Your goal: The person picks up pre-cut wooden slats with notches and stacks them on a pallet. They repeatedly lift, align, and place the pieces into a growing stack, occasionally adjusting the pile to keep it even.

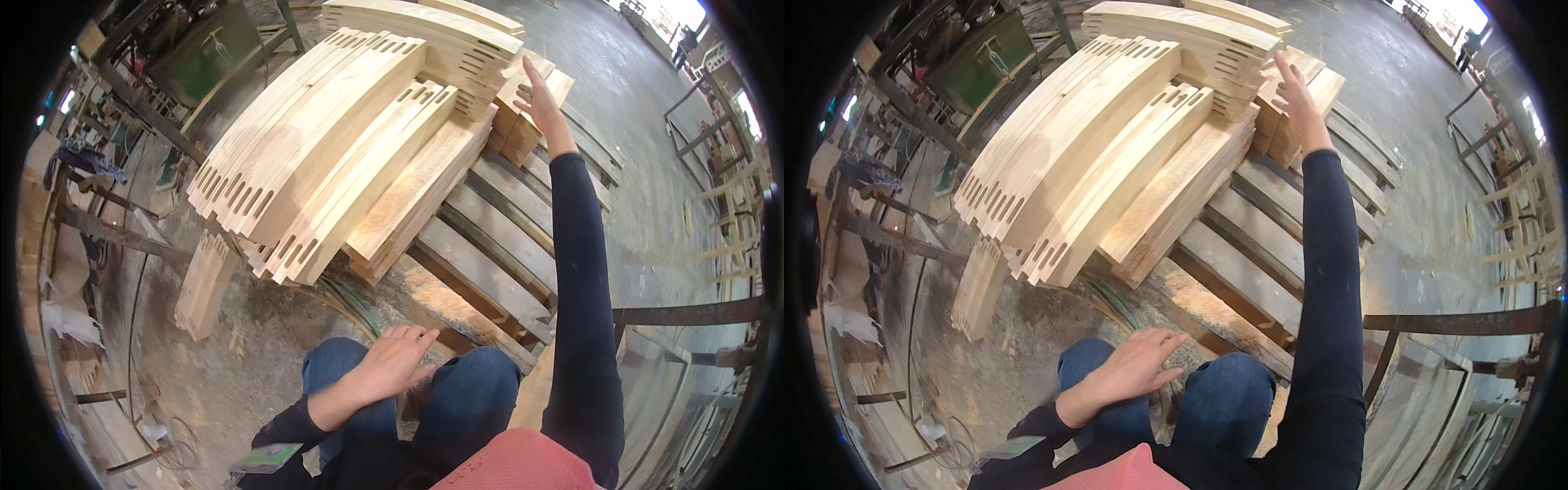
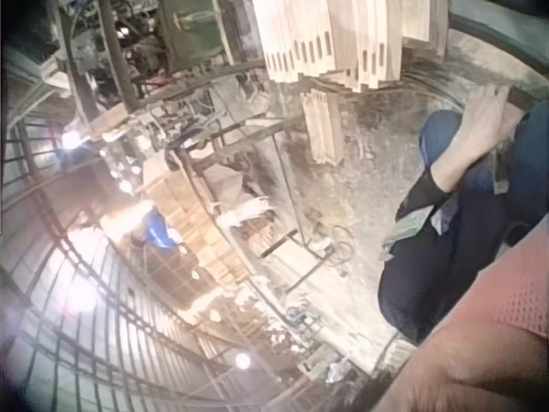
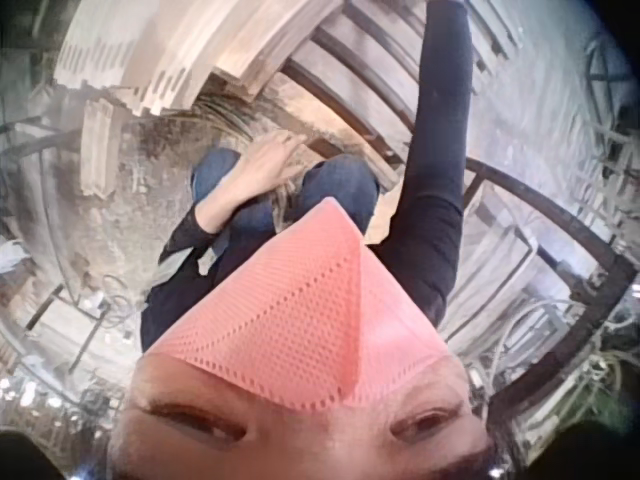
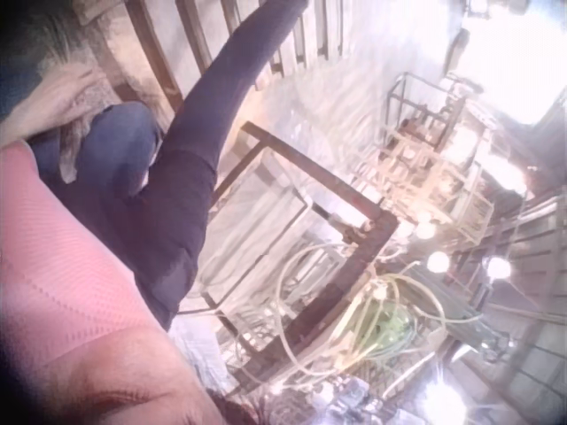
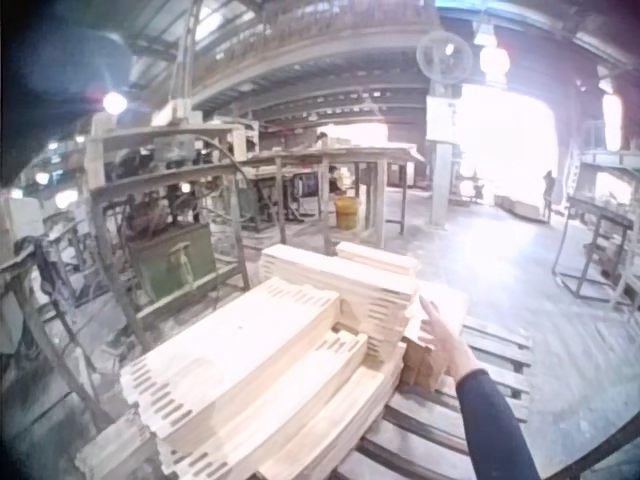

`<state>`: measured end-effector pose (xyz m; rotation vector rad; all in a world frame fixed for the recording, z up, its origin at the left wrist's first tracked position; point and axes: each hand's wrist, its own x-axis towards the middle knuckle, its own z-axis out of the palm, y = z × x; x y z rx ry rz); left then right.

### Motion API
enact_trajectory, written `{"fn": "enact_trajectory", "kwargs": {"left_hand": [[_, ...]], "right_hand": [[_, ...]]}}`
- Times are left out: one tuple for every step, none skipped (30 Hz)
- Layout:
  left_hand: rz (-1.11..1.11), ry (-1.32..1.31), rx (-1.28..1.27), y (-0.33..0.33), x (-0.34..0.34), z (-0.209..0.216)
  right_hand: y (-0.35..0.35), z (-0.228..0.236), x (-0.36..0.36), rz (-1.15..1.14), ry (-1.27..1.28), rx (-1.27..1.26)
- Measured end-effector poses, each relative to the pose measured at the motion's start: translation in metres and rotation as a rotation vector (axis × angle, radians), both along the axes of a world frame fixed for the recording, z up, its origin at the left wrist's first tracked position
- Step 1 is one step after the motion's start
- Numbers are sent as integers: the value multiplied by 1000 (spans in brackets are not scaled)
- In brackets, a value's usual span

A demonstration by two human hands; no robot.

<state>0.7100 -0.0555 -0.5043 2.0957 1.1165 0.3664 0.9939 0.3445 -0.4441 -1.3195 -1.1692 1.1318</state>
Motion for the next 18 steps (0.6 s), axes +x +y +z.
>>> {"fn": "enact_trajectory", "kwargs": {"left_hand": [[-6, 63, 17, 2, -11, 3], [-16, 124, 34, 4, -20, 5], [7, 162, 38, 4, -25, 7], [24, 176, 57, 2, -29, 9], [34, 204, 68, 1, -33, 11], [5, 210, 42, 1, -36, 12], [-9, 235, 8, -1, -41, 14], [-27, 256, -26, -2, -44, 15], [-15, 269, -11, -2, -47, 15], [-8, 287, -1, -2, -49, 14], [-3, 304, 10, -3, -49, 13], [-5, 305, 9, -3, -49, 13], [-5, 301, 12, -3, -49, 13], [-4, 298, 15, -4, -49, 12], [-2, 304, -9, -4, -50, 12], [-11, 305, -23, -3, -48, 14], [-19, 308, -39, -3, -47, 15], [-18, 301, -34, -4, -45, 14]], "right_hand": [[13, 1, -11, 18, 14, -24], [23, -1, -20, 33, 24, -47], [29, -5, -28, 0, 37, -59], [36, 2, -29, -11, 57, -84], [42, 2, -25, -28, 91, -118], [48, 2, -19, -50, 123, -150], [50, 1, -24, -53, 186, -163], [53, 3, -29, -39, 215, -176], [54, 5, -32, -27, 241, -188], [55, 3, -32, -22, 273, -205], [56, 2, -34, -76, 321, -228], [56, 0, -35, -87, 333, -217], [57, 1, -38, -98, 340, -201], [57, 1, -42, -107, 348, -186], [56, 2, -45, -94, 365, -204], [57, 4, -41, -122, 389, -200], [59, 6, -38, -148, 414, -196], [59, 5, -35, -174, 439, -193]]}}
